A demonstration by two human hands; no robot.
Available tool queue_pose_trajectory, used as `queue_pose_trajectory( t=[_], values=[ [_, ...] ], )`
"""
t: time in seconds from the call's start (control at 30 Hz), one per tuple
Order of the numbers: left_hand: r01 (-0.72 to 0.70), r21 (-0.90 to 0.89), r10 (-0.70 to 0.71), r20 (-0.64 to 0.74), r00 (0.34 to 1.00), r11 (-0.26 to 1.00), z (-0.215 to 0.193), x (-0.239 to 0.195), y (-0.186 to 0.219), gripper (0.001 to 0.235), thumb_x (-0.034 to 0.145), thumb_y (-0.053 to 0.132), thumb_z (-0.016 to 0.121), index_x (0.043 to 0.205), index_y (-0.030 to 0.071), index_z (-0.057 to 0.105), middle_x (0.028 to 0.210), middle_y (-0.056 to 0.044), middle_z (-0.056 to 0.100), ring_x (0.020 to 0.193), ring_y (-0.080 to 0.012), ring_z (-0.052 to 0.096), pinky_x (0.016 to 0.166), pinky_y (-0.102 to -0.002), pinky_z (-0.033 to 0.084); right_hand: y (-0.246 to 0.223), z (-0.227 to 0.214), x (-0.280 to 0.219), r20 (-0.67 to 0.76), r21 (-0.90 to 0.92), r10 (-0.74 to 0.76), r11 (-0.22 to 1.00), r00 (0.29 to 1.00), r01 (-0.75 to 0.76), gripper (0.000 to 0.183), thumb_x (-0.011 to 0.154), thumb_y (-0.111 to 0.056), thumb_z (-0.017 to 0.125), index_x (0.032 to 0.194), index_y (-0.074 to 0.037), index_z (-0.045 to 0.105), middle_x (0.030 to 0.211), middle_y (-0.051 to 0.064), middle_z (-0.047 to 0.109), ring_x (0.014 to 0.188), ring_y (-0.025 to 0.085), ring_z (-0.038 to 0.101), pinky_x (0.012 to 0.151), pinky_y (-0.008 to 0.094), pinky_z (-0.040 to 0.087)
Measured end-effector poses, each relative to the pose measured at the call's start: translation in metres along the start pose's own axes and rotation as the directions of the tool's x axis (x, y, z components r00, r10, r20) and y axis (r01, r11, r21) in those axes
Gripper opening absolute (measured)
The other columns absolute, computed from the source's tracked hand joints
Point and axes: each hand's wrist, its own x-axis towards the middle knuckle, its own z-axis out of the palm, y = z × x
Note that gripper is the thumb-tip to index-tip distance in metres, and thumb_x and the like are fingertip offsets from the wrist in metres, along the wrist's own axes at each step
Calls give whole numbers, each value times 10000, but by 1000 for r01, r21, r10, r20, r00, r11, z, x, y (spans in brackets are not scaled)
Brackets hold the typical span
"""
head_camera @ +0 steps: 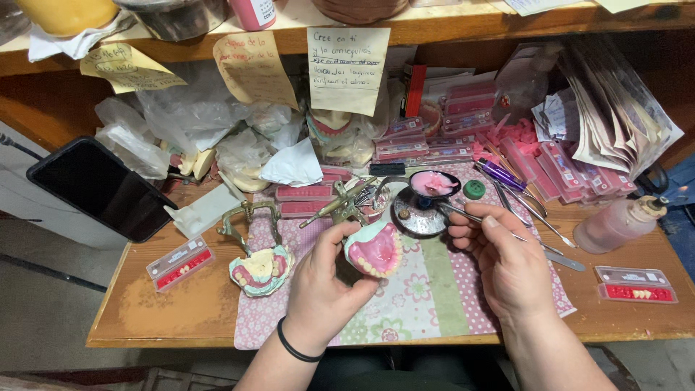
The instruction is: The person assembles a dental model by fitting upper and lower denture halves together. They then use a brush to apply a pink substance to the inner surface of the denture, repeatedly dipping the brush into a heated container. The person also uses a spray bottle to apply liquid to the denture surface.
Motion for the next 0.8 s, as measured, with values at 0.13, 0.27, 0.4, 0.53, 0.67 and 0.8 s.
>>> queue_pose_trajectory(
  t=[0.13, 0.27, 0.4, 0.53, 0.67, 0.8],
  values=[
    [47, 9, -47, 0, 999, 999, -2, 1, 5, 767, 615, 232, 791, 1350, 188, 574, 1303, 5, 733, 1055, -223, 740, 888, -338, 560, 1, -2, 1, 2, 12, 2, 1000, 1000, -2, 286, 1027, -142, 529, 1220, 49, 619, 1091, 293, 728, 896, 314, 693, 781, 354, 549],
    [-44, 12, 44, -27, 999, 999, -1, 1, 4, 819, 620, 244, 874, 1368, 145, 554, 1333, -47, 715, 1128, -251, 732, 939, -352, 558, 1, -2, 1, -9, 21, 1, 1000, 1000, -1, 280, 1028, -140, 526, 1221, 44, 609, 1097, 301, 721, 900, 327, 689, 781, 366, 550],
    [-67, 36, 68, -30, 997, 997, 1, 1, 2, 801, 625, 233, 852, 1362, 125, 557, 1306, -63, 724, 1111, -252, 732, 934, -350, 555, 1, -3, 1, -11, 24, 8, 1000, 1000, -8, 273, 1027, -134, 525, 1219, 41, 608, 1087, 298, 722, 905, 328, 694, 789, 363, 555],
    [-37, 43, 38, -11, 999, 998, 0, 2, 4, 790, 630, 249, 846, 1359, 145, 559, 1306, -45, 729, 1118, -251, 734, 928, -355, 559, 1, -5, 1, -6, 35, 2, 999, 1000, -2, 264, 1036, -137, 521, 1212, 40, 607, 1091, 303, 720, 908, 335, 691, 796, 373, 557],
    [-21, 54, 21, -2, 1000, 998, 0, 2, 4, 783, 626, 235, 816, 1361, 157, 557, 1313, -23, 730, 1080, -237, 737, 909, -350, 556, -1, -4, 0, -13, 30, 11, 999, 1000, -11, 265, 1037, -133, 510, 1212, 46, 597, 1094, 302, 713, 910, 334, 683, 795, 373, 550],
    [-29, 59, 30, -9, 1000, 998, 1, 2, 1, 808, 620, 255, 844, 1365, 151, 550, 1325, -41, 721, 1121, -254, 729, 933, -358, 549, 2, -6, 1, -1, 42, 2, 999, 1000, -2, 263, 1037, -132, 513, 1211, 45, 600, 1083, 289, 715, 904, 327, 687, 794, 370, 556]
  ],
)
